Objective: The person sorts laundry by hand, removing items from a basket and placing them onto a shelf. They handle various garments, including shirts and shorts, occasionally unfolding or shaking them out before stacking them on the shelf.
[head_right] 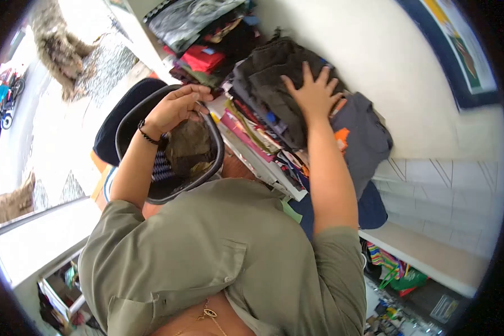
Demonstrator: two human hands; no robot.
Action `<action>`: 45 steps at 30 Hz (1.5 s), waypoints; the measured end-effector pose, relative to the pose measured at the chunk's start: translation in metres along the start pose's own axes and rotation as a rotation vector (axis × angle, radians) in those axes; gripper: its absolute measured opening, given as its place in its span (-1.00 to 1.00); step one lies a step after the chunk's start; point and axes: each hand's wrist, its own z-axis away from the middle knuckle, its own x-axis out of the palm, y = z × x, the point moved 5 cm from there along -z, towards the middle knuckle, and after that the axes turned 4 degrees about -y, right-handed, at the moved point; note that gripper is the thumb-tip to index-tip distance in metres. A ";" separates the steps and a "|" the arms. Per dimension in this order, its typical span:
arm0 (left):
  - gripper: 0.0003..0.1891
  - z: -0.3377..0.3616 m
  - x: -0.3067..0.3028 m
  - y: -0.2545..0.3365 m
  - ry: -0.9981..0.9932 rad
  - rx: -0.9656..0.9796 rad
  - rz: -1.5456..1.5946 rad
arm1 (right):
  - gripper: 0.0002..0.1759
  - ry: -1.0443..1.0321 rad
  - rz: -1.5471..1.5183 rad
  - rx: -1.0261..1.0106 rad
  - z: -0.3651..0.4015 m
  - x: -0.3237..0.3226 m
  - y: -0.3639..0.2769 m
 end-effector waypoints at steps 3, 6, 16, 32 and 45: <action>-0.68 0.029 -0.066 -0.051 0.160 -0.208 -0.196 | -0.06 0.050 0.075 -0.002 -0.004 0.009 -0.005; -0.67 0.048 -0.140 -0.150 0.547 -0.320 -0.198 | -0.09 0.103 0.096 0.003 -0.007 0.017 -0.005; -0.62 0.046 -0.197 -0.380 0.995 -0.785 0.312 | -0.14 0.121 0.122 -0.029 -0.009 0.029 0.004; -0.69 0.030 -0.181 -0.424 1.366 -0.412 1.052 | -0.19 0.204 0.132 -0.076 -0.010 0.040 0.015; -0.68 0.078 -0.159 -0.194 0.905 -0.253 -0.181 | -0.22 0.249 0.298 -0.065 -0.002 0.010 -0.011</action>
